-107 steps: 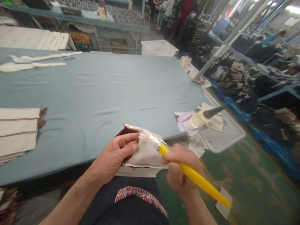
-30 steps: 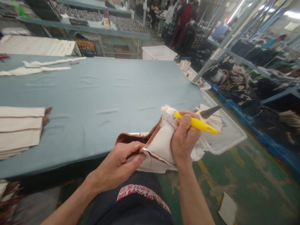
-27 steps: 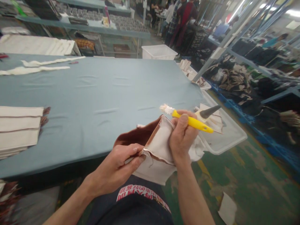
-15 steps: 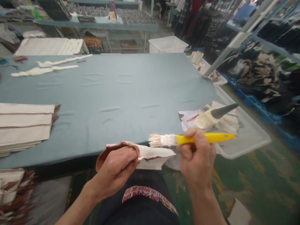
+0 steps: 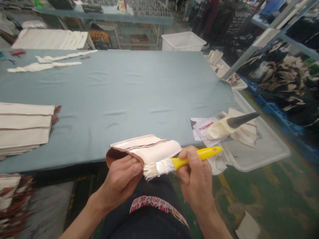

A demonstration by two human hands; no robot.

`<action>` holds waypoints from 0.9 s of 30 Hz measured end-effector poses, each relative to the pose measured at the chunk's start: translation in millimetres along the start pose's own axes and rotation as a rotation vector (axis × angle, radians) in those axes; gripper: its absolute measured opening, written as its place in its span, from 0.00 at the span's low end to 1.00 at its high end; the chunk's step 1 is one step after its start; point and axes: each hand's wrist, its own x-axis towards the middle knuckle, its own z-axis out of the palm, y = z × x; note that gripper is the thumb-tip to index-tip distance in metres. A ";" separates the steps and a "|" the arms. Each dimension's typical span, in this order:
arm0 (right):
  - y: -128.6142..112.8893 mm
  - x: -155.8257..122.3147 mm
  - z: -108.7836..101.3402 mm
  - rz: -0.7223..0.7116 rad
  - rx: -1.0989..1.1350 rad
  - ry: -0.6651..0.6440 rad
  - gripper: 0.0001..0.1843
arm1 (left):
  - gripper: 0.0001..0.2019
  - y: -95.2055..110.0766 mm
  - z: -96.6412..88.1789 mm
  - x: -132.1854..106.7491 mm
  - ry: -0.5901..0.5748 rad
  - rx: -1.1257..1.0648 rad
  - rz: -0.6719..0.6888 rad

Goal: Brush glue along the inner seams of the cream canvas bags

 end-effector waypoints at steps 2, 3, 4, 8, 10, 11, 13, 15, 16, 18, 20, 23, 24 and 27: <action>-1.3 1.6 -1.0 -0.074 -0.029 0.063 0.23 | 0.12 -1.7 2.0 2.2 -0.008 0.002 -0.003; -1.9 1.5 -0.3 -0.118 -0.047 0.089 0.23 | 0.12 -2.6 2.9 3.3 -0.011 0.006 -0.006; -2.2 0.9 0.9 -0.156 -0.062 0.100 0.23 | 0.11 -3.7 3.7 4.5 -0.012 0.012 -0.007; -3.1 2.9 3.9 -0.198 -0.076 0.047 0.23 | 0.13 -7.7 6.1 8.1 -0.007 0.020 -0.029; -3.1 9.1 2.2 -0.190 -0.074 0.078 0.23 | 0.14 -9.4 6.8 9.3 0.005 0.007 -0.043; -2.8 12.4 1.4 -0.190 -0.077 0.107 0.23 | 0.14 -10.2 7.1 9.9 0.012 0.002 -0.046; -1.4 16.5 1.6 -0.201 -0.094 0.143 0.23 | 0.14 -12.4 7.6 11.0 0.025 -0.005 -0.047; 0.3 15.4 5.1 -0.215 -0.115 0.111 0.23 | 0.12 -15.4 8.1 11.7 0.022 -0.021 -0.041; 0.9 13.6 7.6 -0.217 -0.119 0.086 0.23 | 0.12 -17.1 8.4 11.9 0.016 -0.027 -0.038; 1.3 11.3 12.0 -0.221 -0.117 0.068 0.23 | 0.13 -20.6 9.3 11.9 -0.003 -0.037 -0.032; 0.7 13.7 13.4 -0.218 -0.117 0.086 0.24 | 0.13 -23.5 10.4 11.9 -0.016 -0.047 -0.036; 0.3 22.7 10.3 -0.222 -0.120 0.131 0.23 | 0.12 -26.1 11.7 13.1 -0.025 -0.069 -0.054; 0.7 24.5 9.0 -0.218 -0.122 0.138 0.23 | 0.12 -26.7 11.9 13.7 -0.022 -0.068 -0.059; 3.3 23.4 6.5 -0.197 -0.178 0.072 0.24 | 0.11 -28.8 11.8 14.8 -0.012 -0.050 -0.052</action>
